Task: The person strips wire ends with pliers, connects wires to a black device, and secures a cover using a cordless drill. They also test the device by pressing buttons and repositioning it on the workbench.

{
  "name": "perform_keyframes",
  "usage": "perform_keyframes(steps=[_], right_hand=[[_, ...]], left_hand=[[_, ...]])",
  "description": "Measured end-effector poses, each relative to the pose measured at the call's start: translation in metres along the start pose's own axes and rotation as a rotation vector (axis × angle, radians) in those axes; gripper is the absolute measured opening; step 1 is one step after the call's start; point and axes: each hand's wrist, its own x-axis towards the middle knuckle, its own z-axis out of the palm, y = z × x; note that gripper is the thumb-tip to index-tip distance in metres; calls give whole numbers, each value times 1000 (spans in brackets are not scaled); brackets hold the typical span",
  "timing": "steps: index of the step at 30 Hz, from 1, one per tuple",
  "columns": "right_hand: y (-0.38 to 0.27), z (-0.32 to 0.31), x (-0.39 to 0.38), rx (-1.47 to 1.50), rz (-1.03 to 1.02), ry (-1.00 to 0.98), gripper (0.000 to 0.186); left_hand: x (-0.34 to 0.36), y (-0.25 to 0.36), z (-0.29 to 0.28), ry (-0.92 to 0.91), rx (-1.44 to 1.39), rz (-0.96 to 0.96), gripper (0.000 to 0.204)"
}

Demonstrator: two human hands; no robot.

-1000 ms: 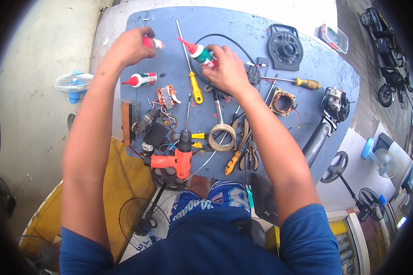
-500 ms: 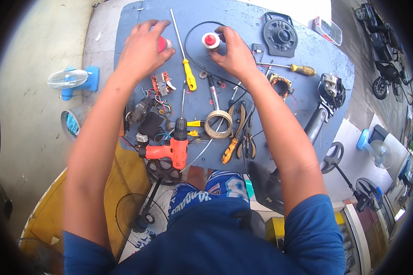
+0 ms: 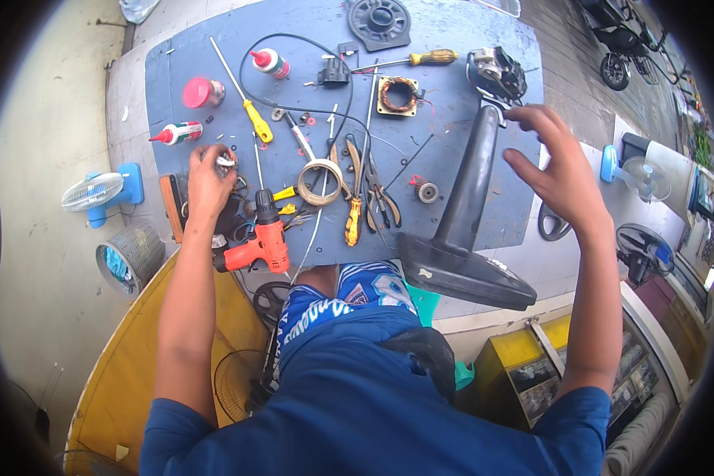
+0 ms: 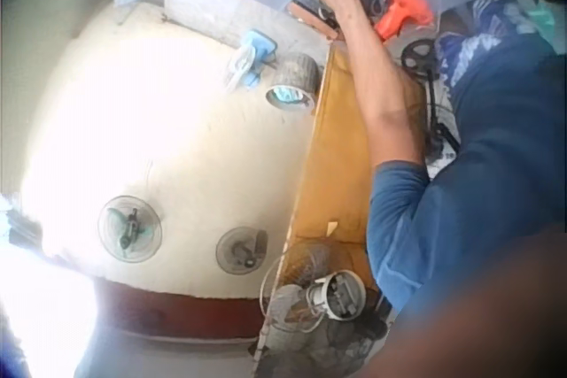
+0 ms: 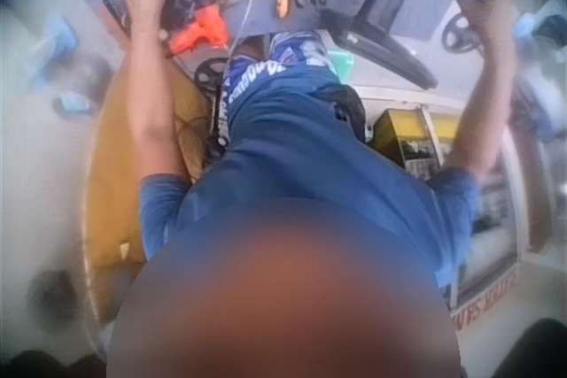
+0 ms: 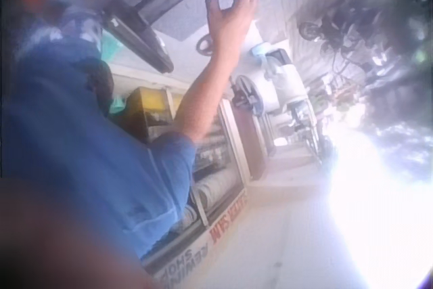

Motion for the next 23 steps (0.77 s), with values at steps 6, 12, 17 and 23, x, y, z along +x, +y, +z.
perform_keyframes(steps=[6, 12, 17, 23], right_hand=[[54, 3, -132, 205, 256, 344, 38], [131, 67, -314, 65, 483, 525, 29], [128, 210, -546, 395, 903, 734, 28], [-19, 401, -743, 873, 1603, -136, 40]], left_hand=[[-5, 13, -12, -121, 185, 113, 64], [-48, 55, -47, 52, 121, 175, 77], [-136, 89, -56, 44, -111, 489, 65], [-247, 132, -39, -284, -235, 679, 41]])
